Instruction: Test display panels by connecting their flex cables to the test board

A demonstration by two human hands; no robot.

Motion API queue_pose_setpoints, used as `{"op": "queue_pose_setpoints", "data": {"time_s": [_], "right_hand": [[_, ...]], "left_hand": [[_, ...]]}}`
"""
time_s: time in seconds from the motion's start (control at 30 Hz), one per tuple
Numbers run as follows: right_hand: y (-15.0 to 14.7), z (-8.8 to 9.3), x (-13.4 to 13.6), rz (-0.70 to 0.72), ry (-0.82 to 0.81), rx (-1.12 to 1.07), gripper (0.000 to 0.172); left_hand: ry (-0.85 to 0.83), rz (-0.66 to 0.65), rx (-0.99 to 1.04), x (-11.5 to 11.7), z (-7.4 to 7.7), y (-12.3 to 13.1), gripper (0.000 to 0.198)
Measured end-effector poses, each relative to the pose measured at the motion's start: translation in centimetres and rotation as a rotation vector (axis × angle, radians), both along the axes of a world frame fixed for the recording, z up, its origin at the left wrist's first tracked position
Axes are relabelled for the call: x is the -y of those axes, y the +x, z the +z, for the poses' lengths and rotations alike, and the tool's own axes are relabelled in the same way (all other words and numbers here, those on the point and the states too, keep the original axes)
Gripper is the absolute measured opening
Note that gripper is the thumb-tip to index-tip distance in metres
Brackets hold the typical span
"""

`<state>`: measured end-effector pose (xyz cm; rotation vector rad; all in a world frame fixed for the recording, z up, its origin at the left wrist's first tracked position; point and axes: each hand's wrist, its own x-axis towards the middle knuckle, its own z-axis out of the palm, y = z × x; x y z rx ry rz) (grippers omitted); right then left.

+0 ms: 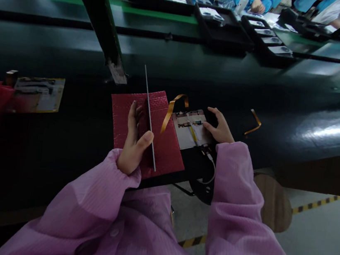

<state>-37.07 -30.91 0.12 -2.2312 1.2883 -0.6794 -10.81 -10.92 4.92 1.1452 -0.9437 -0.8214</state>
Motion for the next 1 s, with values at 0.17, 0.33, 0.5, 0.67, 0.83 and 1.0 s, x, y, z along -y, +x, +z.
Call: {"op": "queue_pose_setpoints", "data": {"time_s": [0.17, 0.33, 0.5, 0.67, 0.83, 1.0], "right_hand": [[-0.06, 0.04, -0.04, -0.002, -0.006, 0.000, 0.063], [-0.09, 0.11, 0.00, 0.003, 0.002, -0.012, 0.061], [-0.03, 0.09, -0.06, -0.003, 0.004, -0.001, 0.060], [-0.01, 0.09, -0.10, -0.001, 0.002, 0.001, 0.061], [-0.11, 0.09, -0.07, 0.005, 0.003, -0.001, 0.059], [-0.17, 0.03, 0.06, 0.006, 0.005, -0.001, 0.058]], "left_hand": [[0.005, -0.005, 0.010, -0.08, -0.04, -0.01, 0.097], [0.001, 0.002, 0.015, -0.09, 0.04, -0.05, 0.097], [0.002, 0.004, 0.015, -0.08, 0.07, -0.05, 0.097], [0.008, 0.002, 0.020, -0.16, 0.10, -0.03, 0.096], [0.012, -0.001, 0.016, -0.23, 0.18, -0.02, 0.096], [0.010, -0.001, 0.005, -0.18, 0.23, -0.04, 0.095]]}}
